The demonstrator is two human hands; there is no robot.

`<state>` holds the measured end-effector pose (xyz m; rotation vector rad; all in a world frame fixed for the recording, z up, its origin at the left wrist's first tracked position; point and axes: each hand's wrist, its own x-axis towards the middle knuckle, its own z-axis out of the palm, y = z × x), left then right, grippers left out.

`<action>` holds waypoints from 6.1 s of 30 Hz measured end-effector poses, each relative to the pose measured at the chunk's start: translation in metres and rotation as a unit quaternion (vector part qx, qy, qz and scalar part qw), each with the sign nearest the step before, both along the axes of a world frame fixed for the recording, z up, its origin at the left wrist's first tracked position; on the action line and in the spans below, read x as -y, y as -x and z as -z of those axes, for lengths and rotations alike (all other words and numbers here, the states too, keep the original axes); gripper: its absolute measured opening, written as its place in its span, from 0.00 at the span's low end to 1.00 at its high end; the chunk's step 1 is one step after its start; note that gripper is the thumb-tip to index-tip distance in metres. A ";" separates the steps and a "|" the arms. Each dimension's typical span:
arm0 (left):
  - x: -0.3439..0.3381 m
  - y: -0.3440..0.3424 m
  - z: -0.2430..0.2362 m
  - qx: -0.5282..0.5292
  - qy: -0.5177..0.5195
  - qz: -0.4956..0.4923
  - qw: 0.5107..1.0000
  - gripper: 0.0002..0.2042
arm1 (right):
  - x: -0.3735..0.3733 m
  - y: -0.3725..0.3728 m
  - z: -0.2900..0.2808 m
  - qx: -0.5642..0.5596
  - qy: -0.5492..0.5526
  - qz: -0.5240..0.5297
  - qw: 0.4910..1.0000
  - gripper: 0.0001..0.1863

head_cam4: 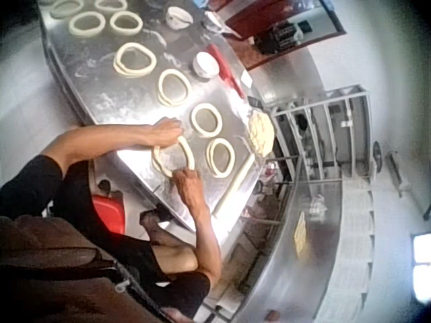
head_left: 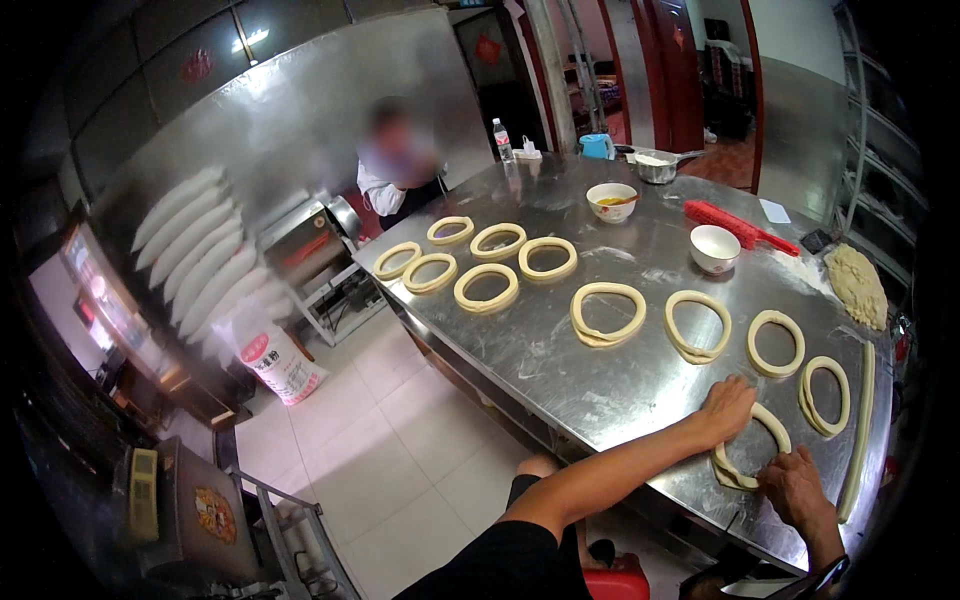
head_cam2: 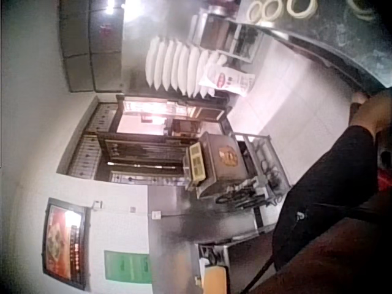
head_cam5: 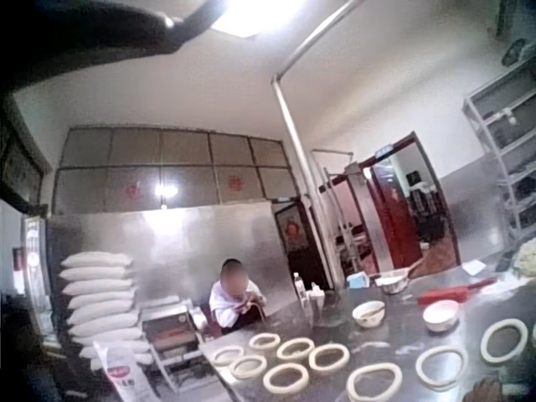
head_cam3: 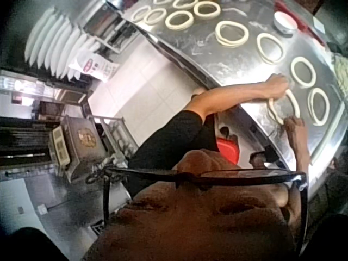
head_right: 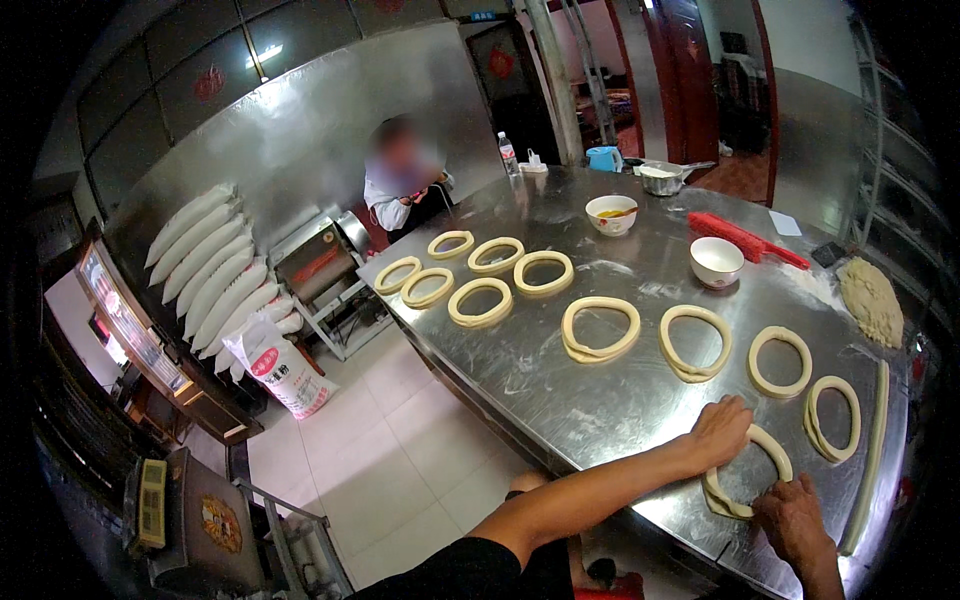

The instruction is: The person shapes long strips of dough into circular rings by hand on a stainless steel table. They repeatedly pick up a strip, form it into a circle, and press the ends together to seal the ring, placing the finished rings in rows on the table.

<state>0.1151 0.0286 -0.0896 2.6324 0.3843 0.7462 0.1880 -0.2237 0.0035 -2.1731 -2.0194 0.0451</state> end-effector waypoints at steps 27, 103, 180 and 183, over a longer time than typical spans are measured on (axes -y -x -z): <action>-0.005 0.028 -0.056 -0.120 0.345 0.059 0.929 0.19 | -0.069 -0.053 0.044 -0.056 -0.162 0.204 0.964 0.12; -0.171 0.207 -0.137 -0.133 0.576 -0.028 0.806 0.12 | -0.250 0.072 -0.041 -0.640 0.055 0.121 0.757 0.16; 0.121 -0.385 -0.048 -0.147 -0.259 0.258 0.919 0.27 | 0.140 -0.046 0.044 0.064 -0.125 0.370 0.918 0.26; 0.100 -0.378 -0.046 -0.099 -0.292 0.256 0.916 0.20 | 0.133 -0.042 0.040 0.079 -0.115 0.362 0.922 0.24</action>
